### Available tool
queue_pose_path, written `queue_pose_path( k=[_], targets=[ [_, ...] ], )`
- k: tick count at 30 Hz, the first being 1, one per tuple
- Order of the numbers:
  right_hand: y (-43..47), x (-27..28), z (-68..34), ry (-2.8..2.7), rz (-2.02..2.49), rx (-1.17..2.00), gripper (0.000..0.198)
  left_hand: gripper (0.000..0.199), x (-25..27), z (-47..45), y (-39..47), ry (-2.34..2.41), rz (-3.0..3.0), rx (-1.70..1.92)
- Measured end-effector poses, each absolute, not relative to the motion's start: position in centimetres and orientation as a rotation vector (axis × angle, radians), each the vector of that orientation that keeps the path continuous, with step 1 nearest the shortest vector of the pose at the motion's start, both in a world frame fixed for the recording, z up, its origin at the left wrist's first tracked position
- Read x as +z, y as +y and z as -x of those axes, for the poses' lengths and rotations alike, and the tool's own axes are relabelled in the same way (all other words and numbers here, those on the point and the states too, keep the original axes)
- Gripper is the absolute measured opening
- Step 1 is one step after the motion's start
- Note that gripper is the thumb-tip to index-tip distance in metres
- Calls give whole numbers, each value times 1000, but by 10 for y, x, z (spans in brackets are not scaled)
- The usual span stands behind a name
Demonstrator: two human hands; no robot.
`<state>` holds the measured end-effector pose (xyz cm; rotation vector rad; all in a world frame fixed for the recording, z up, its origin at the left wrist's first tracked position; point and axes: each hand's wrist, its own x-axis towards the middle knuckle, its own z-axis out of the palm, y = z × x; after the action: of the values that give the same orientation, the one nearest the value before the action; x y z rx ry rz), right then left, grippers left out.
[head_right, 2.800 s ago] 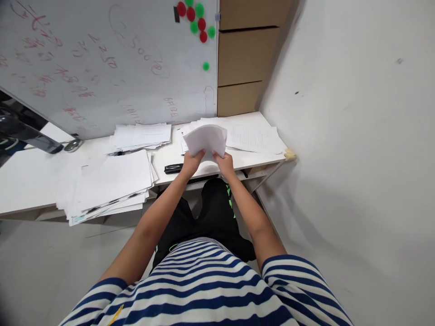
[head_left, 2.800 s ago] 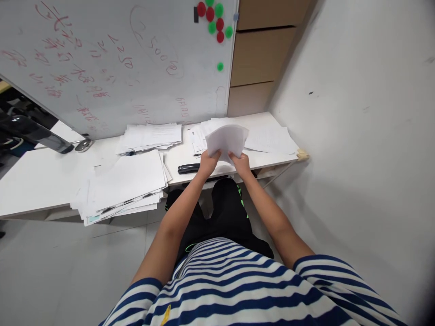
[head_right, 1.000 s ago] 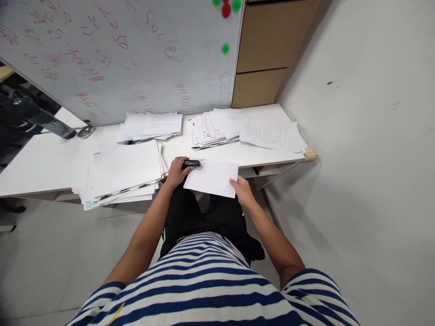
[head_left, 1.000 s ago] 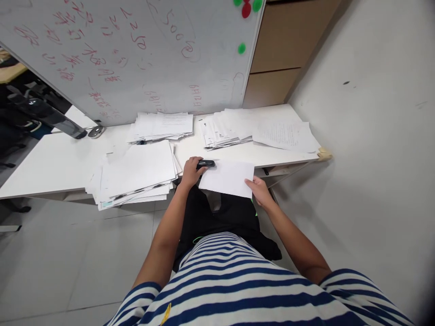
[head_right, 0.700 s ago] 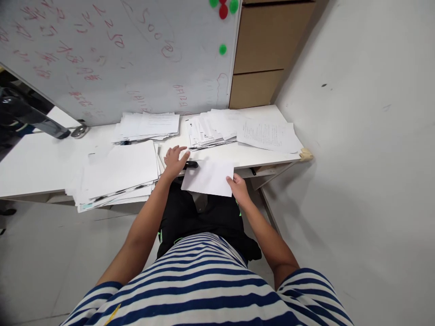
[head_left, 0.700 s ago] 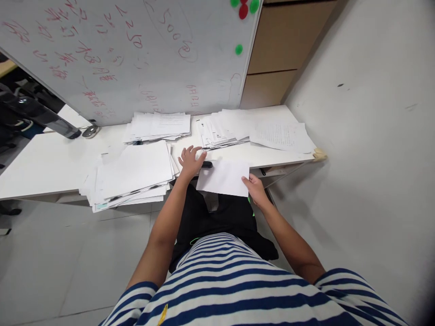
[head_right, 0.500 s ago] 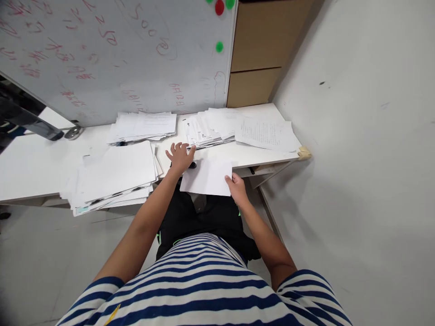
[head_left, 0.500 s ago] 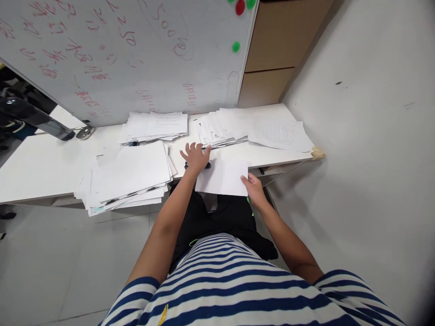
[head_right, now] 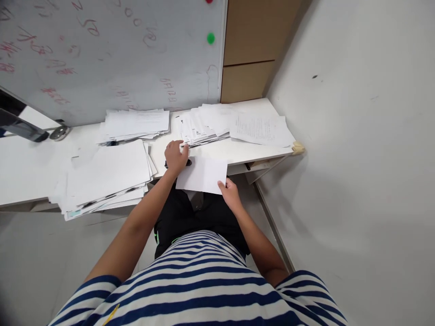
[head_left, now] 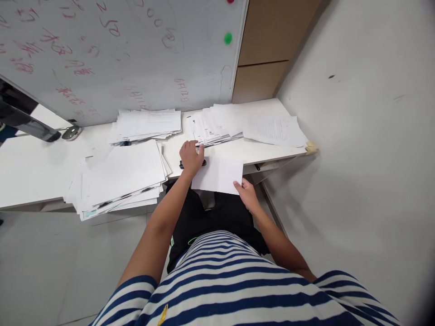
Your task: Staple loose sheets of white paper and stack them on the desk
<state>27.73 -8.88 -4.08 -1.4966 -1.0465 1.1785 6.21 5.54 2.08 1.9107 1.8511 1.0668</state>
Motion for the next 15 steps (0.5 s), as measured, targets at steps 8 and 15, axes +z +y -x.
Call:
queue_pose_path(
  k=[8, 15],
  targets=[
    [-88, -24, -297, -1060, 1585, 1035, 39, 41, 9, -19, 34, 1906, -2063, 904],
    [-100, 53, -336, -1114, 1704, 571, 34, 45, -13, -15, 37, 2021, -2040, 891]
  ],
)
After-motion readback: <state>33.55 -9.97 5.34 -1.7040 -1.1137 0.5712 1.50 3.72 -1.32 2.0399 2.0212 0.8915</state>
